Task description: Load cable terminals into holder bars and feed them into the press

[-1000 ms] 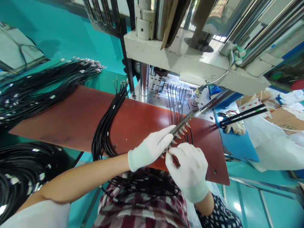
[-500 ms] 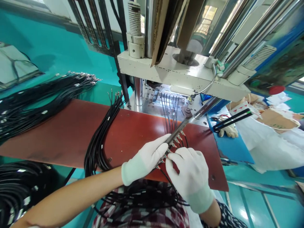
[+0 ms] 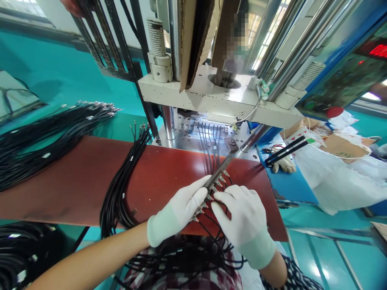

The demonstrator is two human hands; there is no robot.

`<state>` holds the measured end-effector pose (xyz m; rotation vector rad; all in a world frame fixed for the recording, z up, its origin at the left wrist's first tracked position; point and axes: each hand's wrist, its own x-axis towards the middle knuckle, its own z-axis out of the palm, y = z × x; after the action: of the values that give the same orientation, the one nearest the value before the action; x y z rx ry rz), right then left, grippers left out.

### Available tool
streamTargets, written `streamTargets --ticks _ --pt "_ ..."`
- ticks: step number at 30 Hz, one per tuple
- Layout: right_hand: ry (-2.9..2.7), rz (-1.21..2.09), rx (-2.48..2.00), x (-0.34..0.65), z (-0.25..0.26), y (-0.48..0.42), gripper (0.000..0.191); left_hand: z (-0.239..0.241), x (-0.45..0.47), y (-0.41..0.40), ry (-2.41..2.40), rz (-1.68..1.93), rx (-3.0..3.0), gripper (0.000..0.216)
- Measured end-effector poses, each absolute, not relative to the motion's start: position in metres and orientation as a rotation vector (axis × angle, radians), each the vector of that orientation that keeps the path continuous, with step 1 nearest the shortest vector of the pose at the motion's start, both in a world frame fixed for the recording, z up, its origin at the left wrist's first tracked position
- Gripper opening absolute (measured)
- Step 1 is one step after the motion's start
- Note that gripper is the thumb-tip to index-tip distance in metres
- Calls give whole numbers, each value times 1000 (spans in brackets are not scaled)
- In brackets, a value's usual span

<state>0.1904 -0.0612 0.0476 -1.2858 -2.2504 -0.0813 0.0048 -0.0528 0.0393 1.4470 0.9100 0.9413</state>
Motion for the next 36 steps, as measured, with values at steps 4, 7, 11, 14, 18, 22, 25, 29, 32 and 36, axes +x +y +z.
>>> streamTargets --ticks 4,7,11,14,18,22,25,29,32,36 --pt "-2242 -132 -1250 187 44 -57 14 38 6 -55 962 918 1458 52" --pt "-2199 -126 -1243 180 37 -57 16 34 6 -56 999 911 1473 53" --pt "-2179 -68 -1269 179 35 -61 16 29 4 -56 1005 911 1515 52" --pt "-2190 7 -1289 189 45 -61 7 30 1 -55 988 898 1519 51" --pt "-2193 -52 -1357 199 55 -55 6 31 1 -57 975 912 1522 50" --pt "-2199 -89 -1356 191 50 -47 12 28 2 -59 1024 884 1521 51" --pt "-2141 -132 -1352 184 41 -45 15 24 1 -60 1072 852 1509 53" --pt "-2119 -37 -1340 189 39 -46 14 22 -1 -58 1048 864 1512 52" --pt "-2105 14 -1350 200 45 -46 7 23 -1 -57 996 873 1516 52" --pt "-2140 -76 -1353 203 51 -43 9 23 0 -57 1023 856 1503 51"
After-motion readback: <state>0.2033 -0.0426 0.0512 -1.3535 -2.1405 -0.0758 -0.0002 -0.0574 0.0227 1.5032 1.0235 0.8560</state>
